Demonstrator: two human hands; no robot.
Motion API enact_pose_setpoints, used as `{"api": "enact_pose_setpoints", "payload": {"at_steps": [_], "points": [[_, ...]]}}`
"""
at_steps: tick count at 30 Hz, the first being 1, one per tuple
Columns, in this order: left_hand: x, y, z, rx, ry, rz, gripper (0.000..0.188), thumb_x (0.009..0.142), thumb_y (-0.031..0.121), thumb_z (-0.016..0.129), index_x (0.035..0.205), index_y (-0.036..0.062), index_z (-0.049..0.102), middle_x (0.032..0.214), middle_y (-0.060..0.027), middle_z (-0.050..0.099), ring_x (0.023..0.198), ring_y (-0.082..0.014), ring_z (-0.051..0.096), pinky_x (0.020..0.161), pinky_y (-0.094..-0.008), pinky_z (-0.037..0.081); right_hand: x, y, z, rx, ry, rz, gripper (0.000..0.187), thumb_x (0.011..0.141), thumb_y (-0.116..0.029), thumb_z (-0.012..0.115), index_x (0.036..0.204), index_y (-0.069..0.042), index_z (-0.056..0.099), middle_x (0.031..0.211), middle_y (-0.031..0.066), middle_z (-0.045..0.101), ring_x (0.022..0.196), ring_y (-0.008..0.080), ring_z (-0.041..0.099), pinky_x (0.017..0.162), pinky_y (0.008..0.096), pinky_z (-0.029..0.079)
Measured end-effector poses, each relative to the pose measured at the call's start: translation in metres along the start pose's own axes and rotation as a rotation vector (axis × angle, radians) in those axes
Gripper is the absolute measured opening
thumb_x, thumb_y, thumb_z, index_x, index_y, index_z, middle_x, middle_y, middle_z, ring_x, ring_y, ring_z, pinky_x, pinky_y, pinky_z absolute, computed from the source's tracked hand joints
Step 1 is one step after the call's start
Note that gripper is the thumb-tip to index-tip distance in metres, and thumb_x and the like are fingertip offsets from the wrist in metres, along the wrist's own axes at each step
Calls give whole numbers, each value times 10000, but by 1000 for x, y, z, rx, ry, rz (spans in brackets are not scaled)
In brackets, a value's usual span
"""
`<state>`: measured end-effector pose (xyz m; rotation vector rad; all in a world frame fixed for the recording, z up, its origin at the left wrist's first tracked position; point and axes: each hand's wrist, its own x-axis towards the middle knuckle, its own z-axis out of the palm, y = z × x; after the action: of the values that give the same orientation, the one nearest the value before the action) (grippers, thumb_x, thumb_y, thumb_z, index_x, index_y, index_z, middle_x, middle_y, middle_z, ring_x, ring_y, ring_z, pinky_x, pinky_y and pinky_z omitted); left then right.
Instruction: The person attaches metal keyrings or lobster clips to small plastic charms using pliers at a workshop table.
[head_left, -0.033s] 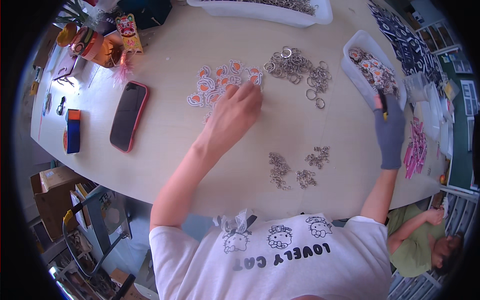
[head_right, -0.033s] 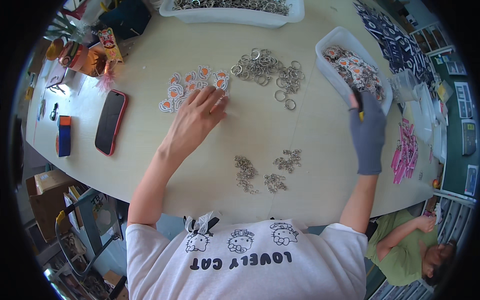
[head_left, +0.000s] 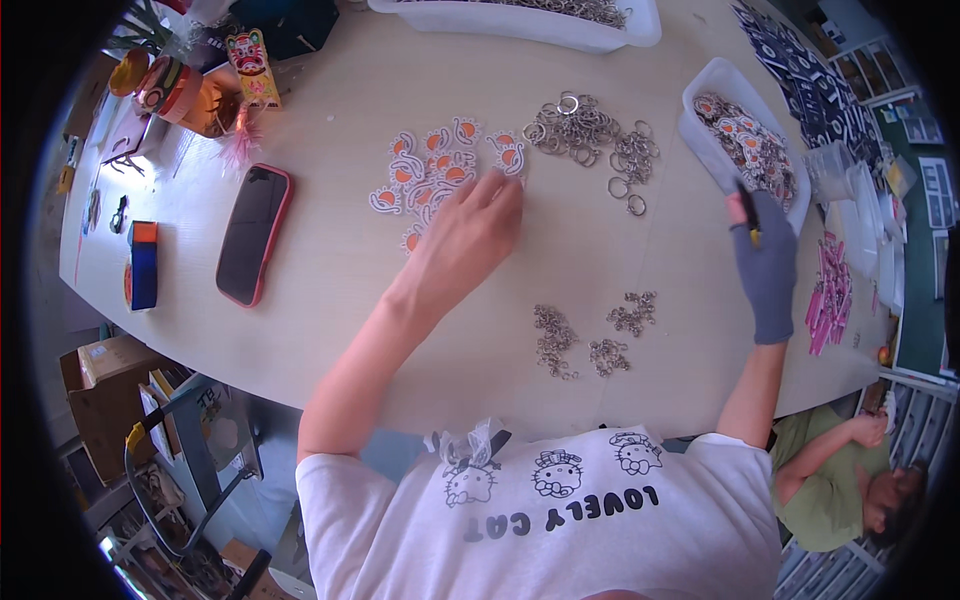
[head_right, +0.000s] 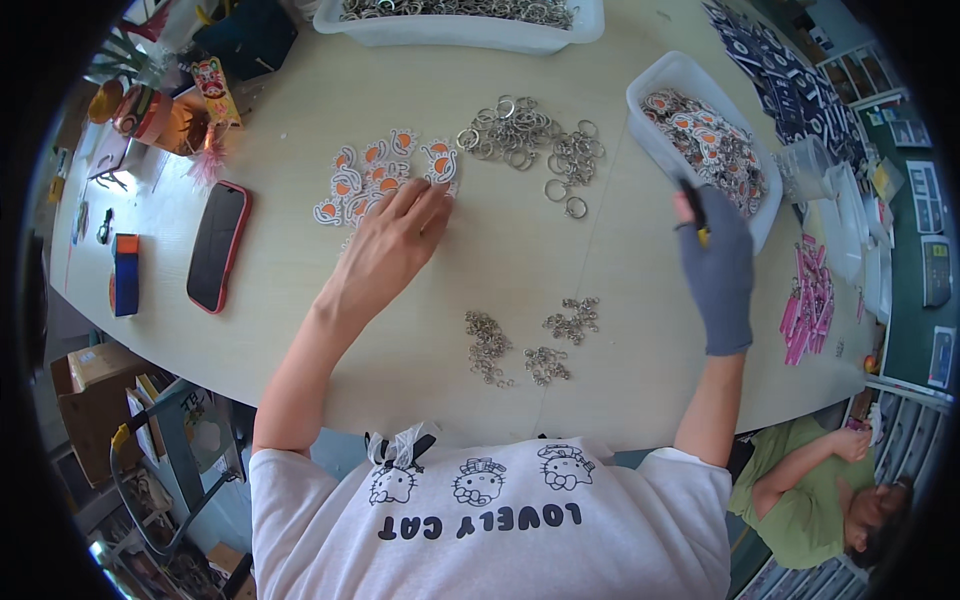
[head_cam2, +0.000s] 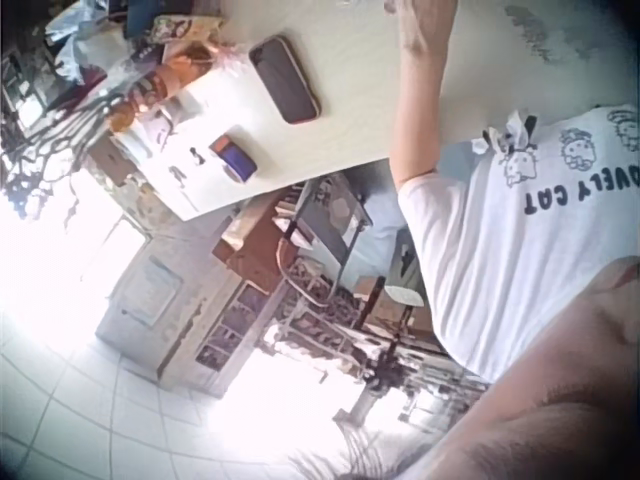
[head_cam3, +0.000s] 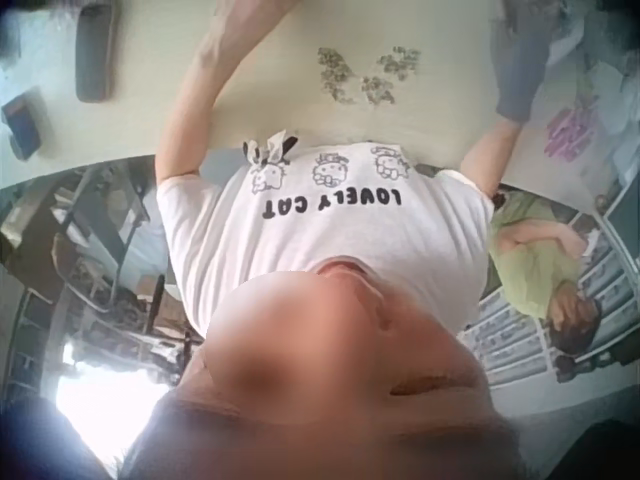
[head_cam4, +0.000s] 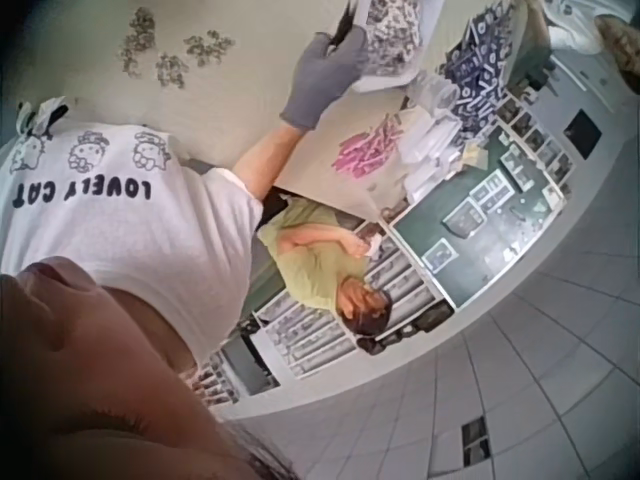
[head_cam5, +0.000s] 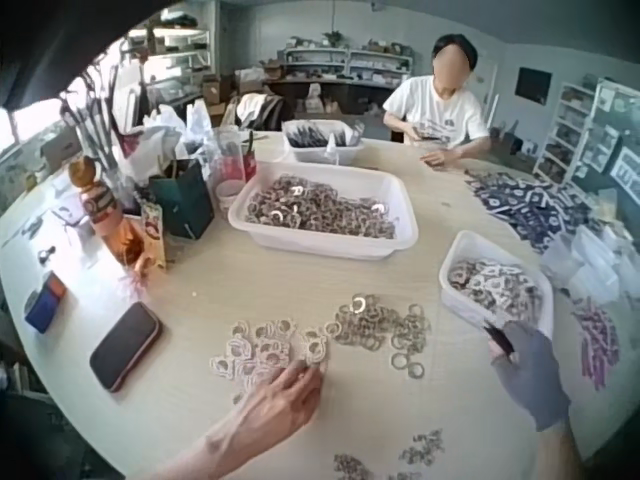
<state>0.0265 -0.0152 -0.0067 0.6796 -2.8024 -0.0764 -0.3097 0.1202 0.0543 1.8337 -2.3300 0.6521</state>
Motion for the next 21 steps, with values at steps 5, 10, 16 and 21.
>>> {"api": "enact_pose_setpoints", "payload": {"at_steps": [5, 10, 16, 21], "points": [[-4, 18, -11, -25, -39, -63, 492, 766, -91, 663, 1252, -102, 583, 1168, -152, 557, 1150, -279, 572, 915, -367, 560, -9, -35, 27, 294, -209, -83, 207, 919, -173, 708, 906, 9, 610, 822, 156, 558, 730, 352, 567, 662, 419, 435], [-8, 23, -16, 19, -123, -208, 568, 709, -153, 648, 1270, -115, 565, 1151, -176, 549, 1150, -306, 571, 928, -366, 564, -32, -35, 10, 445, -469, -106, 239, 872, -172, 748, 945, 13, 615, 840, 148, 569, 754, 359, 577, 683, 417, 450], [-6, 26, -13, 169, -162, -197, 617, 686, -191, 618, 1293, -119, 539, 1158, -194, 550, 1176, -333, 551, 970, -404, 534, -66, -44, 6, 275, -474, -234, 304, 820, -228, 788, 1022, -48, 648, 898, 84, 619, 840, 295, 616, 800, 398, 465], [-11, 21, -27, -14, -135, -184, 606, 731, -189, 570, 1325, -71, 537, 1178, -177, 546, 1205, -336, 530, 979, -416, 526, -45, -63, 37, 301, -348, -366, 265, 829, -161, 748, 1073, -94, 670, 861, 55, 617, 815, 272, 613, 789, 404, 463]]}}
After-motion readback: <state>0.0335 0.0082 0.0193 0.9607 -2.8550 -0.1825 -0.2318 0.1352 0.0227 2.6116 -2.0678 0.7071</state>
